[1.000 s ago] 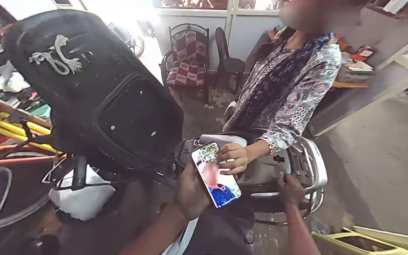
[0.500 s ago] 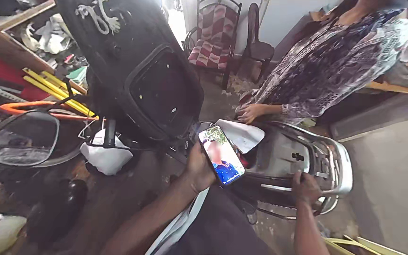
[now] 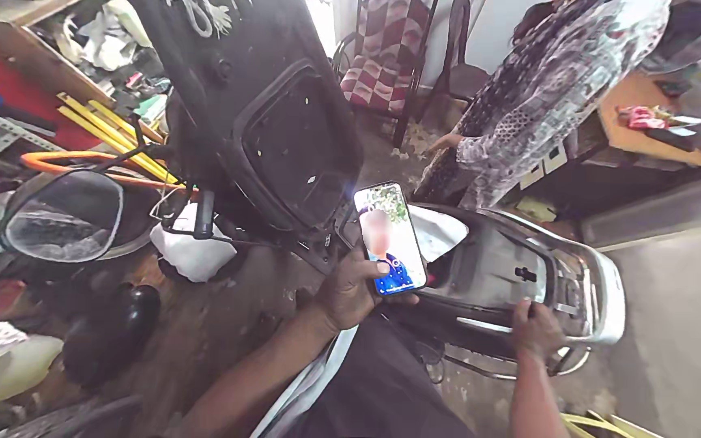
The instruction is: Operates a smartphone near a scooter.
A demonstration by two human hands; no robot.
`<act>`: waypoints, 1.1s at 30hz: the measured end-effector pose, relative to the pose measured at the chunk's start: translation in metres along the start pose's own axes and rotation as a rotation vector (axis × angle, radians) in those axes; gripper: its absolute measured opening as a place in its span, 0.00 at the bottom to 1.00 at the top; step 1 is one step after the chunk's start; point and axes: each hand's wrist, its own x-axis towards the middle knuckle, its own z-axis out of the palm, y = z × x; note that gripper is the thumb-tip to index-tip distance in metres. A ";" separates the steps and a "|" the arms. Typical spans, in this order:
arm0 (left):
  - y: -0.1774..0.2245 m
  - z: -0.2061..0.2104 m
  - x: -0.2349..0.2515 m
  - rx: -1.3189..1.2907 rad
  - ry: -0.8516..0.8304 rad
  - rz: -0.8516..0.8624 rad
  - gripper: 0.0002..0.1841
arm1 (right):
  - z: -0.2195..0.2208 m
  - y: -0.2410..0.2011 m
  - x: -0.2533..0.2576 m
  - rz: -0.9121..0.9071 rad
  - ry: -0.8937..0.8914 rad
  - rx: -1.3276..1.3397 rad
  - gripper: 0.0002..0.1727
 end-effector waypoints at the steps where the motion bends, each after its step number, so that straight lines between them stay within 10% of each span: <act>1: 0.000 0.002 0.000 0.037 0.020 0.020 0.36 | 0.000 0.000 0.000 0.002 -0.004 -0.001 0.32; 7: 0.003 0.004 0.001 0.106 -0.011 0.051 0.33 | -0.001 -0.001 0.006 0.080 -0.054 0.024 0.29; 13: 0.003 0.003 0.000 0.141 0.008 0.023 0.31 | -0.043 -0.122 0.005 0.288 -0.082 1.093 0.11; 19: 0.007 0.006 -0.006 0.190 0.032 0.026 0.32 | -0.121 -0.266 -0.025 -0.278 -0.740 1.640 0.44; 33: 0.018 0.007 -0.023 0.203 0.096 0.154 0.30 | -0.157 -0.339 -0.042 -0.420 -0.887 1.626 0.42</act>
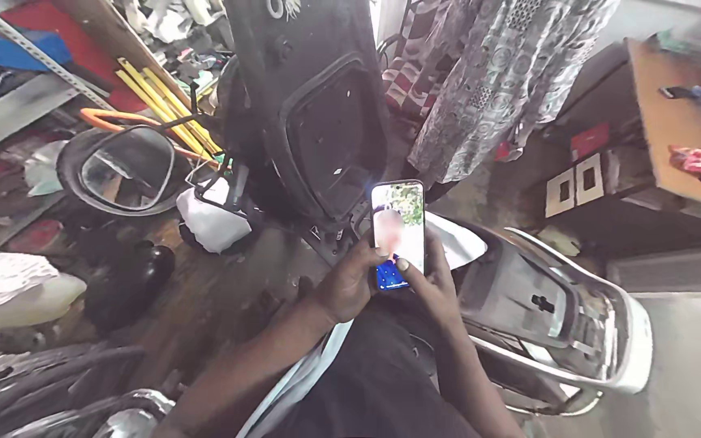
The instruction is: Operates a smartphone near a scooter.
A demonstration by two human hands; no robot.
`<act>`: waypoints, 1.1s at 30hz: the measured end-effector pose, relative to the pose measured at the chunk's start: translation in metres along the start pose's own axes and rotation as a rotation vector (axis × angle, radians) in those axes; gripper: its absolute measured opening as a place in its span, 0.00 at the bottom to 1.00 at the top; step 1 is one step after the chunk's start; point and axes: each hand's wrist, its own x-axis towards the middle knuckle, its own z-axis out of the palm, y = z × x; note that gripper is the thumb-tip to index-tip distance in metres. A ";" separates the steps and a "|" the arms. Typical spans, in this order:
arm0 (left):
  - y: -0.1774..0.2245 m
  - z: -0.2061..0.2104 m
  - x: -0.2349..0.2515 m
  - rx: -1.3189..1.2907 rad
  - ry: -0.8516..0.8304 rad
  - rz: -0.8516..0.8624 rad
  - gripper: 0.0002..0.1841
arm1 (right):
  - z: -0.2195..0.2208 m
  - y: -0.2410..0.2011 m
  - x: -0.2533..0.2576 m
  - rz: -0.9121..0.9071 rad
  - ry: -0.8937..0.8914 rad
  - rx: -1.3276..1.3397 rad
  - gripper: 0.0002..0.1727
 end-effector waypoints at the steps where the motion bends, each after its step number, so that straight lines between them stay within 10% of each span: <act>1: 0.001 0.000 -0.001 0.004 0.004 0.000 0.30 | 0.001 0.001 -0.001 0.001 -0.002 0.010 0.41; 16: 0.001 0.003 -0.011 0.056 0.070 -0.022 0.28 | -0.003 -0.007 -0.012 -0.082 0.063 -0.041 0.38; 33: -0.002 0.007 -0.015 0.076 0.005 -0.051 0.26 | -0.007 -0.028 -0.003 -0.634 0.121 -0.825 0.36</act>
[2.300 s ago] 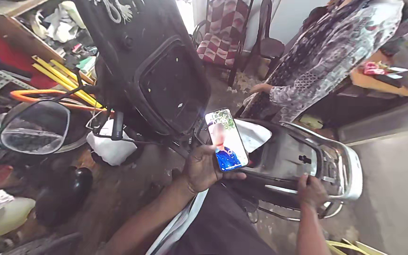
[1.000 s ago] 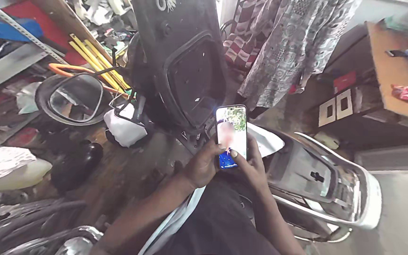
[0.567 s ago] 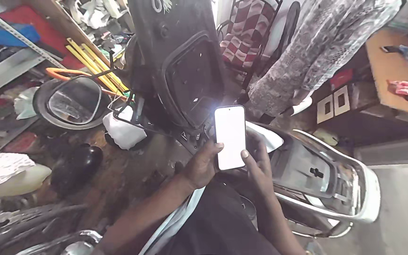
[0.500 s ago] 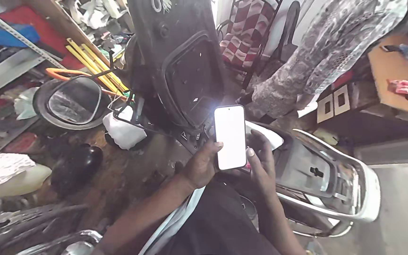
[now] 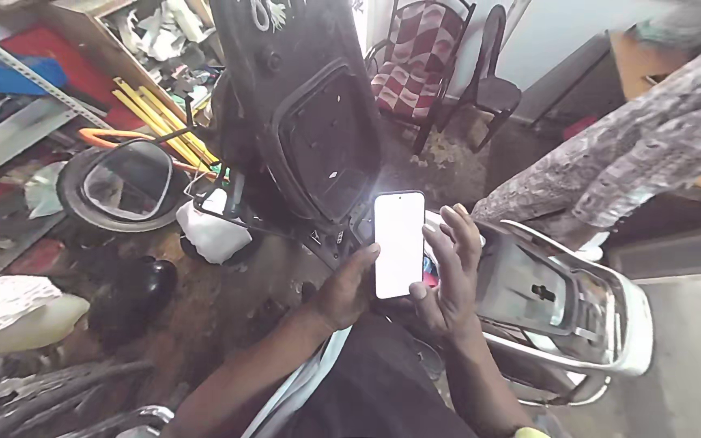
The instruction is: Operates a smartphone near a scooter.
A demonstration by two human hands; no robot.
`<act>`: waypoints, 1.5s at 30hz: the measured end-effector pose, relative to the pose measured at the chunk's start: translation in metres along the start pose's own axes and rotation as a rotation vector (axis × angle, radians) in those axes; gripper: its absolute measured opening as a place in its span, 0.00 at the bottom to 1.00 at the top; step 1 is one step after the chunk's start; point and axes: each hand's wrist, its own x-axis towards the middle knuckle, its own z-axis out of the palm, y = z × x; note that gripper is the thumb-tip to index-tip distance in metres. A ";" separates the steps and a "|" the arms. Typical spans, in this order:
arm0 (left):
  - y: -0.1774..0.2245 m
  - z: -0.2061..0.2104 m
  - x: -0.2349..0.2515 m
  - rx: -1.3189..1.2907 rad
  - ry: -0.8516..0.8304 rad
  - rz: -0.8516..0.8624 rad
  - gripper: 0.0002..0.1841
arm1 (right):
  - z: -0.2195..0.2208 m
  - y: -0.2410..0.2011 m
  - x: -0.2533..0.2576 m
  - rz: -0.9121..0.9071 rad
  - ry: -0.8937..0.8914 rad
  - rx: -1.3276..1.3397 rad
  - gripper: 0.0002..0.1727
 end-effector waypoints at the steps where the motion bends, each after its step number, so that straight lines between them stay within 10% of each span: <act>1: 0.000 0.000 0.000 -0.003 -0.006 0.005 0.26 | -0.001 -0.002 0.001 -0.014 0.006 -0.001 0.36; 45: -0.001 -0.009 0.004 -0.021 -0.032 0.023 0.31 | 0.013 0.004 0.004 0.006 -0.043 -0.080 0.37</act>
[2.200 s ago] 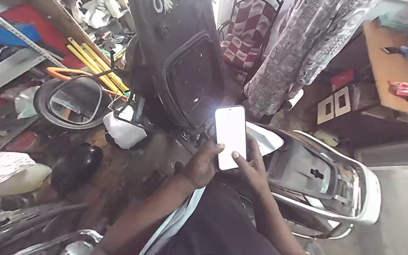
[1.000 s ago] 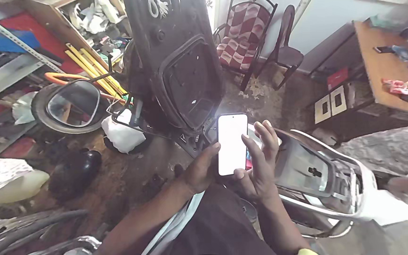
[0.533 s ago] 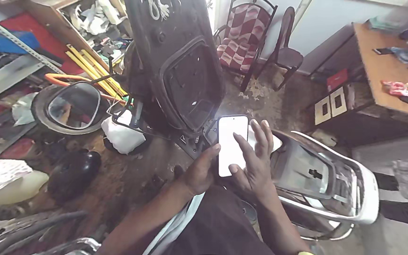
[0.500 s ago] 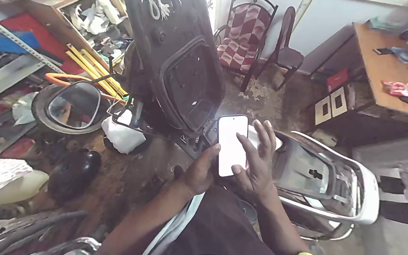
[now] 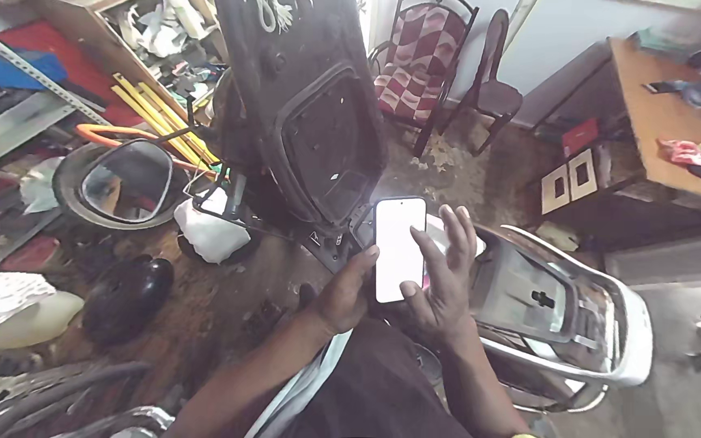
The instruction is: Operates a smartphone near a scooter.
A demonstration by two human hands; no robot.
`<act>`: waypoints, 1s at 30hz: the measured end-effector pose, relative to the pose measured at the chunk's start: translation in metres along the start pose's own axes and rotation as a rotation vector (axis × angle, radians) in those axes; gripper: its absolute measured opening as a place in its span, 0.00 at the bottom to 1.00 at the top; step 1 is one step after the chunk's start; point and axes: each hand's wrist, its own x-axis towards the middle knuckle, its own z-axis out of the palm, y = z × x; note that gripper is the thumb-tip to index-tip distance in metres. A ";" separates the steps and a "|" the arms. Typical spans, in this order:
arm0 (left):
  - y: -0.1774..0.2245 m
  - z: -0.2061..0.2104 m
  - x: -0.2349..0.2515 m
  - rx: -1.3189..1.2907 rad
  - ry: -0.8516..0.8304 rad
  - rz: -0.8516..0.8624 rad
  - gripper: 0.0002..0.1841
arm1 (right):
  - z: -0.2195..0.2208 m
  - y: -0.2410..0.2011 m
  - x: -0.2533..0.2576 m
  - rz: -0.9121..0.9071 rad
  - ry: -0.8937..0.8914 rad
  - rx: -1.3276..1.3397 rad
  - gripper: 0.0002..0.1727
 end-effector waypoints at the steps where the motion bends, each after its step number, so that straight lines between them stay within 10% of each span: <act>1: 0.000 -0.001 0.000 -0.007 -0.008 0.000 0.31 | -0.001 0.001 -0.001 -0.001 0.018 0.006 0.37; 30: 0.004 0.000 -0.001 0.021 0.046 0.013 0.30 | 0.006 0.002 -0.072 -0.071 0.029 0.080 0.30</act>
